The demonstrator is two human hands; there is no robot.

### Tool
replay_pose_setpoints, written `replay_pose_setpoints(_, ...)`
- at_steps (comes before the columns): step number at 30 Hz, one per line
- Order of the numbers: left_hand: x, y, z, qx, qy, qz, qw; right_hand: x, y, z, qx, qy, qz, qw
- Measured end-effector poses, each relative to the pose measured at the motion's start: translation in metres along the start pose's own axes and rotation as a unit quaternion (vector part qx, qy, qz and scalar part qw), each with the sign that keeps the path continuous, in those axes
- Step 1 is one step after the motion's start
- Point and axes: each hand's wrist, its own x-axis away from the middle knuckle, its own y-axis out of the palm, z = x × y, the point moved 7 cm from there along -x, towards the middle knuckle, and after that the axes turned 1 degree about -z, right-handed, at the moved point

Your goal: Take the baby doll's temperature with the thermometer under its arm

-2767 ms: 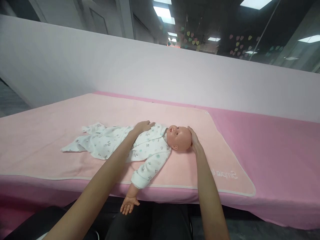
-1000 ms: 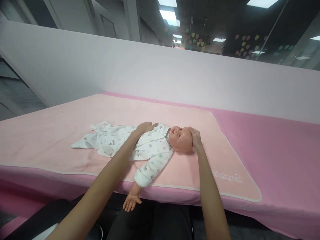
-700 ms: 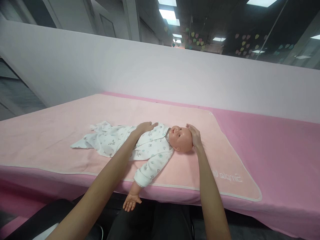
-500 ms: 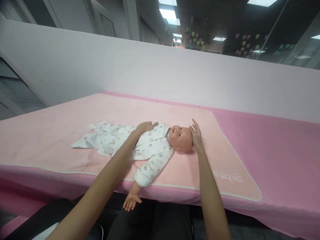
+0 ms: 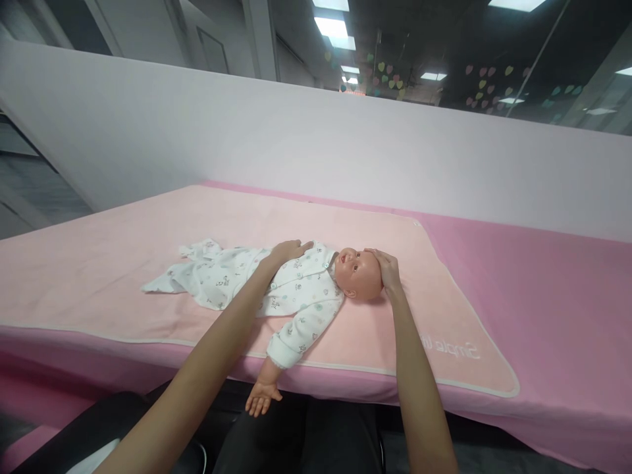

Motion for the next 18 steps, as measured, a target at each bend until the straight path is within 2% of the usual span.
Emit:
replay_pose_setpoints(8,-0.001,0.001,-0.001,-0.004,0.004,-0.003,1.000,-0.001,-0.014,-0.004,0.038,-0.075,0.079,0.993)
replay_pose_setpoints(14,-0.001,0.001,-0.001,-0.009,0.002,-0.003,1.000,-0.001,-0.002,0.001,0.020,-0.012,-0.002,1.000)
replay_pose_setpoints(18,-0.001,0.002,-0.001,-0.008,0.003,-0.005,1.000,0.000,0.000,-0.001,0.009,-0.006,-0.007,1.000)
